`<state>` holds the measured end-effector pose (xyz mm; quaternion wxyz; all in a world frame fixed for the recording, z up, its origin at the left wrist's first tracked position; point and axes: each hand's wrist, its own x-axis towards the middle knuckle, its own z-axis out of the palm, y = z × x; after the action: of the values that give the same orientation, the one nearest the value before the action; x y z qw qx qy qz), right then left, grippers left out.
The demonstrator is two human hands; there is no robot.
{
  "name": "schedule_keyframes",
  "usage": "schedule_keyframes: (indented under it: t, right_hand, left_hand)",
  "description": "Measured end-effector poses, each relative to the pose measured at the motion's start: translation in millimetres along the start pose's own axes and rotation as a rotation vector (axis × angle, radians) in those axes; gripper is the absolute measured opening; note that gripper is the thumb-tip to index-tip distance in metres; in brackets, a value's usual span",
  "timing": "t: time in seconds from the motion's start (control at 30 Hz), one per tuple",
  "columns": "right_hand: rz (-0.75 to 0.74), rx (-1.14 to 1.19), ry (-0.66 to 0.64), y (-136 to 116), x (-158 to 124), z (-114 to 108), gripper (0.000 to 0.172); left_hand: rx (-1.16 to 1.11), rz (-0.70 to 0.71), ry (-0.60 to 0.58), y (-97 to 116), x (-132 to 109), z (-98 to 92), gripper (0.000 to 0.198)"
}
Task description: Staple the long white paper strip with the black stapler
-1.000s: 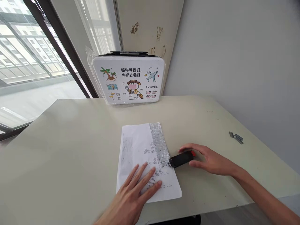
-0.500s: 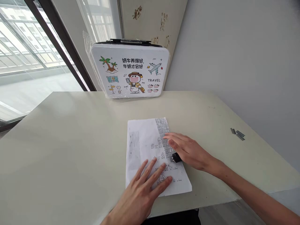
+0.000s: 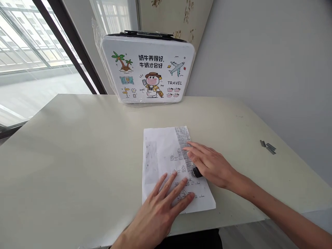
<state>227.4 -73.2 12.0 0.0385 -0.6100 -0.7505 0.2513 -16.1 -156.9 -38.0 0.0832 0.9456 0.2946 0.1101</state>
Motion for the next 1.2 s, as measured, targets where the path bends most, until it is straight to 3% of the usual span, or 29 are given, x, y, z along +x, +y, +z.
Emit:
schedule_keyframes:
  t: [1.2]
  right_hand:
    - [0.019, -0.104, 0.096, -5.9, 1.0, 12.6, 0.054]
  left_hand:
    - [-0.084, -0.028, 0.013, 0.0, 1.6, 2.9, 0.080]
